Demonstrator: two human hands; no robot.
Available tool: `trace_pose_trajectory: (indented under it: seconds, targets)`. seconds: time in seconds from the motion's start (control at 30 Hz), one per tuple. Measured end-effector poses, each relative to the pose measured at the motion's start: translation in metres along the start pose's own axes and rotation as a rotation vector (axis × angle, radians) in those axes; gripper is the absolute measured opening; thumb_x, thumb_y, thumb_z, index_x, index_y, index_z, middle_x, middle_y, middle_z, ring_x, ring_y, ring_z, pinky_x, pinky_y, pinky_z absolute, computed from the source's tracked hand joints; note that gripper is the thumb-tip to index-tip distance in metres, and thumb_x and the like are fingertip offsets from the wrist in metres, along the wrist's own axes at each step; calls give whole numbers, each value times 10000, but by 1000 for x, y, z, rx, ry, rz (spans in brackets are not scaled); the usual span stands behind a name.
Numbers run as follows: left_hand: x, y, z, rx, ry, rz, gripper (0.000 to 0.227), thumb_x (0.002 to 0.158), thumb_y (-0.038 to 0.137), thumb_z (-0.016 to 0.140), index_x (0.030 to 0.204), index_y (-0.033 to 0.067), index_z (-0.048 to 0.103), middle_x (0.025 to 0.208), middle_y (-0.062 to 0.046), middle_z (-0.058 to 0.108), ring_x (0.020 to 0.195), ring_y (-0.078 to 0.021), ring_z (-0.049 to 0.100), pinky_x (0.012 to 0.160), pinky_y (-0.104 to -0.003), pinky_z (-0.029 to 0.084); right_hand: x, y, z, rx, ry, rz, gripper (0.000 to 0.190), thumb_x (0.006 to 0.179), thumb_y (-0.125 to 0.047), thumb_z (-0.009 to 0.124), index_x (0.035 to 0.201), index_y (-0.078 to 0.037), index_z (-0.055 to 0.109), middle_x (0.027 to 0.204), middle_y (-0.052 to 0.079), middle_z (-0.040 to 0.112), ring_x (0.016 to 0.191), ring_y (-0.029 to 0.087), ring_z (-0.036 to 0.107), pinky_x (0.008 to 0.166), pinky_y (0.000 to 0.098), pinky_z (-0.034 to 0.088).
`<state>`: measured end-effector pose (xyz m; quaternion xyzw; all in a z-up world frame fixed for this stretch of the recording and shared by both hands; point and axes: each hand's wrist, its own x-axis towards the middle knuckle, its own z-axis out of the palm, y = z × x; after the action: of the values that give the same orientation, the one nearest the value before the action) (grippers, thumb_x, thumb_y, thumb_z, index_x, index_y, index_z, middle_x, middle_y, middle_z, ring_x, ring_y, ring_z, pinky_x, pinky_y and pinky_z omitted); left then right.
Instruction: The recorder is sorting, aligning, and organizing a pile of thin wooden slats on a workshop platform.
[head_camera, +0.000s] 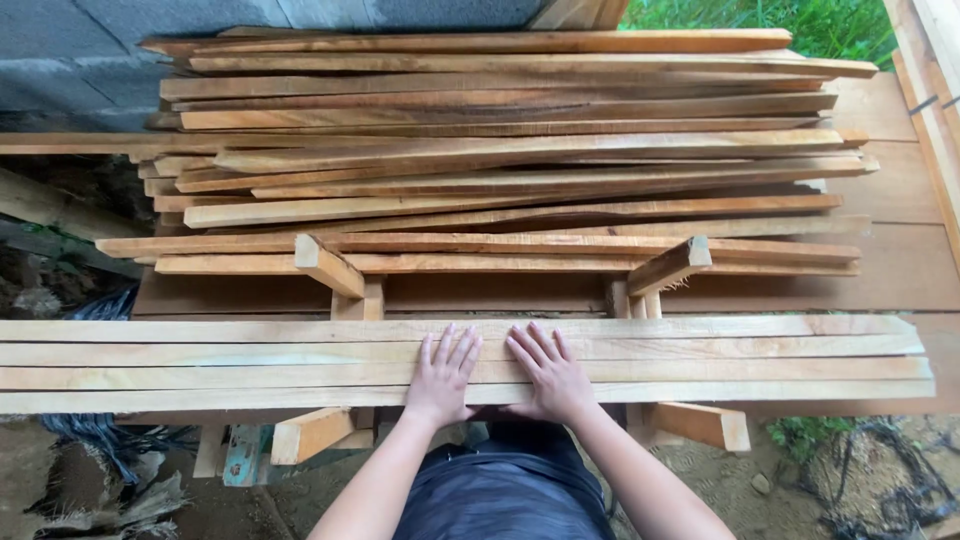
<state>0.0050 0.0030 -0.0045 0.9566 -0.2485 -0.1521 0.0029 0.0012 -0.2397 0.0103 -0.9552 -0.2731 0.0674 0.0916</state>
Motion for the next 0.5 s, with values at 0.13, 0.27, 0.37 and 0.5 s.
trace_pose_trajectory:
  seconds: [0.13,0.27,0.37,0.5]
  targets:
    - [1,0,-7,43,-85,30,1289,695,712,771,1626,109,114,1705,-113,85,1561,-367,66,1221,-628,54,5,-2,-7,12,18,38,1200,654,-820,695,1548,-105,336,1624,68,317,1521,338,215,1219,556,118]
    - [-2,2,0,64,-86,17,1303,691,734,756,1628,120,92,1706,-105,79,1561,-357,74,1224,-619,59,3,-10,-16,-26,-113,87,1241,651,-823,691,1570,-100,276,1647,90,254,1529,350,157,1215,556,93]
    - [3,1,-4,77,-102,17,1307,700,748,745,1627,121,71,1706,-107,68,1559,-357,66,1224,-618,58,7,-6,-17,-42,-134,99,1242,658,-826,679,1579,-110,255,1657,86,231,1536,344,134,1222,551,81]
    - [1,3,-11,38,-104,19,1296,709,766,736,1613,112,79,1697,-115,74,1555,-367,67,1218,-632,68,8,-3,-10,-23,-150,97,1232,672,-840,665,1581,-124,244,1661,72,217,1539,342,114,1225,550,67]
